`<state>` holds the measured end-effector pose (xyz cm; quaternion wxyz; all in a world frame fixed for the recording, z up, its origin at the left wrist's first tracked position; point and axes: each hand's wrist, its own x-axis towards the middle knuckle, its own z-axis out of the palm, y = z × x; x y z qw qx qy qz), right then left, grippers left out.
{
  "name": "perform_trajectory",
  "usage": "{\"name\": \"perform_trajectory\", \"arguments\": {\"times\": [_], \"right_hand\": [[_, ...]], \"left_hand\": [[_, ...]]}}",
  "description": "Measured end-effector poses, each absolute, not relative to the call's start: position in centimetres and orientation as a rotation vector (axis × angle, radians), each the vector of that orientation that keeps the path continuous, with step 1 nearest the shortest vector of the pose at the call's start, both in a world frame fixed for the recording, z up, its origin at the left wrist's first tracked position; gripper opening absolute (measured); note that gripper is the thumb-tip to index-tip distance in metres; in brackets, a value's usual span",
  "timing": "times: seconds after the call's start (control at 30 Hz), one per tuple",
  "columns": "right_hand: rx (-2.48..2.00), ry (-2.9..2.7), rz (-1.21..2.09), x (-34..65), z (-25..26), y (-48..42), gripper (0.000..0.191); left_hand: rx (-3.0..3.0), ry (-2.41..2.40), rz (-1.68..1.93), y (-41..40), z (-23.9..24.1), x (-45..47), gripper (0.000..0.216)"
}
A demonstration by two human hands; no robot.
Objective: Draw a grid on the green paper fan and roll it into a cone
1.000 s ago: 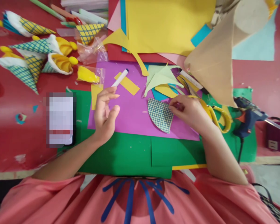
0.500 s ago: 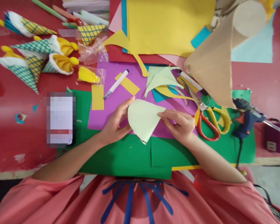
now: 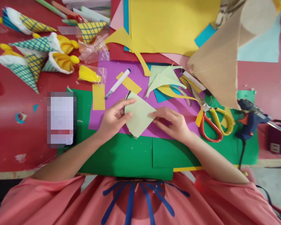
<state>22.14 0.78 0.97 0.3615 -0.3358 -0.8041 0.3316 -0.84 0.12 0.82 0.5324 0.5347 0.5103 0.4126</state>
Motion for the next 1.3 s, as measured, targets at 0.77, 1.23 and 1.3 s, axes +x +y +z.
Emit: {"name": "perform_trajectory", "arguments": {"times": [0.77,1.23,1.3], "right_hand": [[-0.980,-1.917,1.018,22.1,0.3,1.4,0.011],[-1.000,-1.729,1.110,22.3,0.3,2.0,0.005],[-1.029,-1.696,1.139,22.3,0.4,2.0,0.007]], "left_hand": [[1.506,1.186,0.915,0.0,0.6,-1.4,0.047],[1.545,0.951,0.813,-0.2,-0.1,-1.6,0.071],[1.571,0.961,0.803,-0.1,-0.2,-1.6,0.073]]}}
